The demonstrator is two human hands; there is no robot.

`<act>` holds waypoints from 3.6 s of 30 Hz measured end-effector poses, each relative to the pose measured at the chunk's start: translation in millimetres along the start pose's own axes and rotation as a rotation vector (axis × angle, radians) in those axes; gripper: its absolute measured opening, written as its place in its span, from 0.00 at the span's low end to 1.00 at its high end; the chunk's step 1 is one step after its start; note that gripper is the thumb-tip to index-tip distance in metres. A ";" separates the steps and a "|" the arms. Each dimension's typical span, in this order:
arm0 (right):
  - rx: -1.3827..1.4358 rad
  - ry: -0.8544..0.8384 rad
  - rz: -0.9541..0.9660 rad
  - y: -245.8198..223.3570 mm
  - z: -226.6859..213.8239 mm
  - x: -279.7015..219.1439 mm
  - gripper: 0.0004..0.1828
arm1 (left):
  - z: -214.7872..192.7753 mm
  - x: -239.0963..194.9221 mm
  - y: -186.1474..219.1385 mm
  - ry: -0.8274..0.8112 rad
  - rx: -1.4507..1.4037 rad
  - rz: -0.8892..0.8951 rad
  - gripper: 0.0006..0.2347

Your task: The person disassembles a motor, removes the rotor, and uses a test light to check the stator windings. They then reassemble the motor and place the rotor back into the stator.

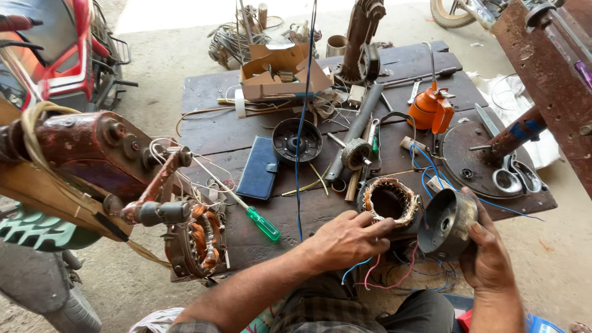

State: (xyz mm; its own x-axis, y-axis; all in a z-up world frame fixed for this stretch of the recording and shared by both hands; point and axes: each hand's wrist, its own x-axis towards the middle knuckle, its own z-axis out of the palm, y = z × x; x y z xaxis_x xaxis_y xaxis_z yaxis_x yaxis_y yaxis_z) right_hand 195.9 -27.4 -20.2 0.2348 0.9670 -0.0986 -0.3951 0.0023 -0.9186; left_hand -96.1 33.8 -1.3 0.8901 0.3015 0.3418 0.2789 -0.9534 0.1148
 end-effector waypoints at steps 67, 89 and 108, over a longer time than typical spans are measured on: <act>0.057 -0.029 -0.009 -15.8 9.4 -14.3 0.53 | 29.9 81.4 15.8 0.211 -0.701 0.015 0.16; 0.053 -0.051 0.011 -14.4 11.2 -14.8 0.51 | 19.4 73.2 11.4 0.236 -0.637 0.025 0.11; 0.080 -0.054 0.034 -17.1 16.8 -11.4 0.51 | 29.3 75.4 9.5 0.212 -0.756 0.026 0.13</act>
State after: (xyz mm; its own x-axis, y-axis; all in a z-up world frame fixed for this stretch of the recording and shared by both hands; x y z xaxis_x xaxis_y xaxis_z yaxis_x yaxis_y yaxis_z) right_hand 185.0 -34.2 3.1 0.1726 0.9793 -0.1059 -0.4721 -0.0121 -0.8815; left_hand -15.8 47.3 -1.8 0.7841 0.3467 0.5148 -0.1297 -0.7196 0.6821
